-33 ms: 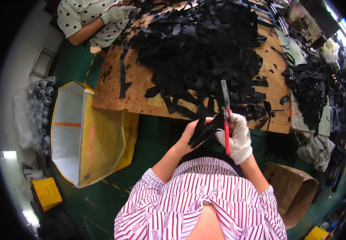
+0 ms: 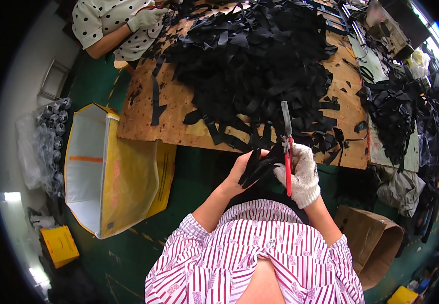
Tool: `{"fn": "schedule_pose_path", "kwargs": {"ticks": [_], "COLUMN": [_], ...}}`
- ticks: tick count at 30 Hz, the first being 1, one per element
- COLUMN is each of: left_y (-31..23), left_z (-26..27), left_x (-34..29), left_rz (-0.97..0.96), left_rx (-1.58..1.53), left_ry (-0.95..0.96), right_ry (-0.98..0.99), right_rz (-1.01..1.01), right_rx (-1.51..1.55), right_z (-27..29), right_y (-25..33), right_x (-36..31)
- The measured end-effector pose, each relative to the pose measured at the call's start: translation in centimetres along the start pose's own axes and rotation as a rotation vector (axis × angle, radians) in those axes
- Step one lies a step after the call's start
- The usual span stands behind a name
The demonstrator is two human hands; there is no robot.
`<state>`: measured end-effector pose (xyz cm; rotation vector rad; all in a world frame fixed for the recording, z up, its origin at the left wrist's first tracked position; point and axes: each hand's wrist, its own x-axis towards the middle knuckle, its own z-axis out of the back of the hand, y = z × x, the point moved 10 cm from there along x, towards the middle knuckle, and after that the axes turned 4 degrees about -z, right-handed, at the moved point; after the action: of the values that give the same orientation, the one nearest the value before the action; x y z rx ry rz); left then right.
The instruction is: The person uses red-handled scissors to cut black fabric strips into smaller pieces. They repeatedly pick up strips from a pile on a wooden table, cut them, and place the resulting pieces back onto the table.
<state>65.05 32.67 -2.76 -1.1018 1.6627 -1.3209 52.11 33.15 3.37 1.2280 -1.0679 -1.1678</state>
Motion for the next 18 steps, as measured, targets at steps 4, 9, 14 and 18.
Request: {"fn": "schedule_pose_path", "kwargs": {"ticks": [4, 9, 14, 18], "left_y": [2.6, -3.0, -7.6, -14.1], "left_z": [-2.5, -2.0, 4.1, 10.8], "left_x": [-1.3, 0.0, 2.4, 5.8], "left_rz": [0.529, -0.159, -0.158, -0.32], "left_rx": [-0.982, 0.45, 0.248, 0.515], "left_ry": [-0.071, 0.16, -0.192, -0.506], "right_ry": [0.039, 0.037, -0.154, -0.249], "right_rz": [-0.006, 0.001, -0.082, -0.222], "right_rx": [-0.003, -0.085, 0.145, 0.171], "right_z": [0.1, 0.0, 1.9, 4.1], "right_y": [-1.3, -1.6, -1.9, -3.4], "right_x": [-0.2, -0.4, 0.4, -0.2]}}
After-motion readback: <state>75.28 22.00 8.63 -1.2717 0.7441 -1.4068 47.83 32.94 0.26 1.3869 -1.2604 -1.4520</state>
